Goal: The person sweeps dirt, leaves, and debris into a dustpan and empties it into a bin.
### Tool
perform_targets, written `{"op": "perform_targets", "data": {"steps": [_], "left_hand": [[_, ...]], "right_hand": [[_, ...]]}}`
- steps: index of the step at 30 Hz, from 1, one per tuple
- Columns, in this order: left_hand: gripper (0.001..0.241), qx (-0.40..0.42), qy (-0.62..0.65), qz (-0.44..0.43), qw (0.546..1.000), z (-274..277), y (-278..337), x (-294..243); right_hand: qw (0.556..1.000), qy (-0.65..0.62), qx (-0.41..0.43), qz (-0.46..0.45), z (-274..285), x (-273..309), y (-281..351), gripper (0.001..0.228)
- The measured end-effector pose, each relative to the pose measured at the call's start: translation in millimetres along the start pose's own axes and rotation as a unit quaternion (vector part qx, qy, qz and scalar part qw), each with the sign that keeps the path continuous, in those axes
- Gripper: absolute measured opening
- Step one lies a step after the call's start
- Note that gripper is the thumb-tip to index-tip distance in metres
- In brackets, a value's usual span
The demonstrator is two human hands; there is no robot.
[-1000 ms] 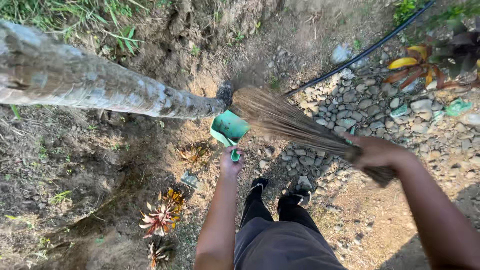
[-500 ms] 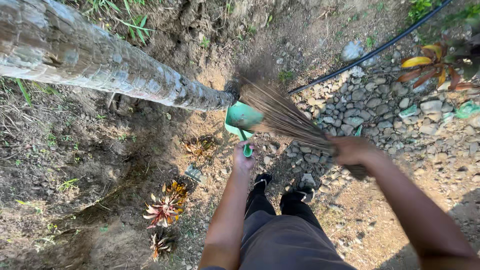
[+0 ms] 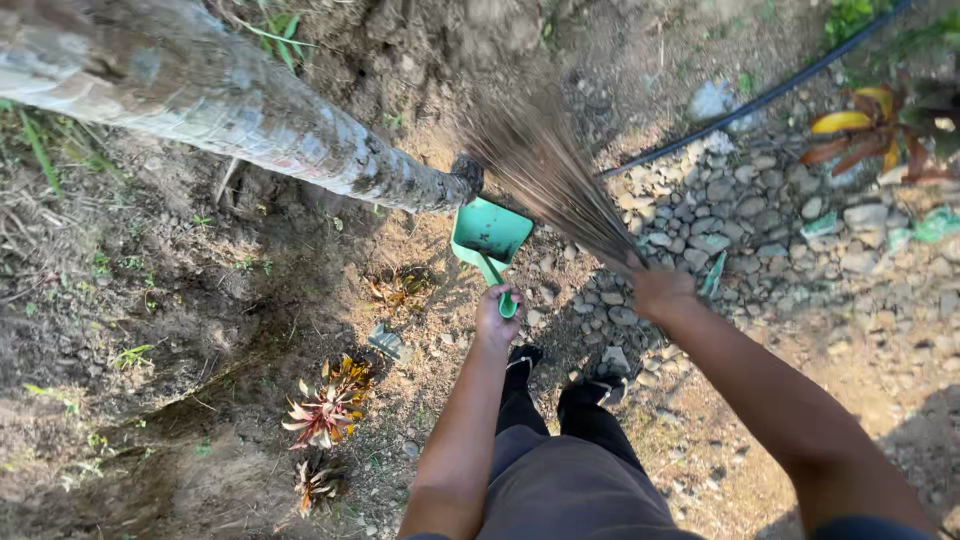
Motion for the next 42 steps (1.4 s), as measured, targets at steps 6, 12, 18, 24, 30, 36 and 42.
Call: {"op": "perform_targets", "data": {"steps": [6,12,18,24,30,36,42], "left_hand": [[0.009,0.028,0.011,0.008,1.0,2.9,-13.6,-0.3],[0.011,0.089,0.019,0.038,0.995,-6.1,-26.0,14.8],[0.01,0.041,-0.019,0.023,0.999,10.2,-18.7,6.2],[0.007,0.037,0.008,0.016,0.999,-1.3,-3.8,-24.9],[0.009,-0.012,-0.002,0.019,1.0,-4.3,-3.2,-22.7],[0.009,0.047,-0.02,-0.004,0.999,-18.3,7.9,-10.2],[0.01,0.143,-0.1,0.001,0.985,-27.4,52.0,-6.7]], "right_hand": [[0.975,-0.193,0.052,-0.102,20.2,-189.3,82.7,0.108],[0.86,-0.475,-0.133,-0.128,17.7,-171.3,-12.2,0.109],[0.928,-0.347,0.105,0.085,-68.6,-3.6,-13.5,0.122],[0.9,-0.43,0.064,0.012,-22.4,-129.6,88.7,0.113],[0.789,-0.605,-0.012,-0.106,-33.4,-55.4,15.8,0.087],[0.933,-0.34,0.091,0.069,-102.7,21.5,42.6,0.101],[0.905,-0.416,0.082,0.027,-96.5,-112.7,157.6,0.112]]}}
Point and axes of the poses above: each hand's wrist, its own y-axis away from the middle knuckle, its own z-axis out of the back of the hand, x = y × z, the point moved 9 cm from there along -y, towards the middle knuckle, and after that the axes turned 9 degrees about -y, right-handed, at the moved point
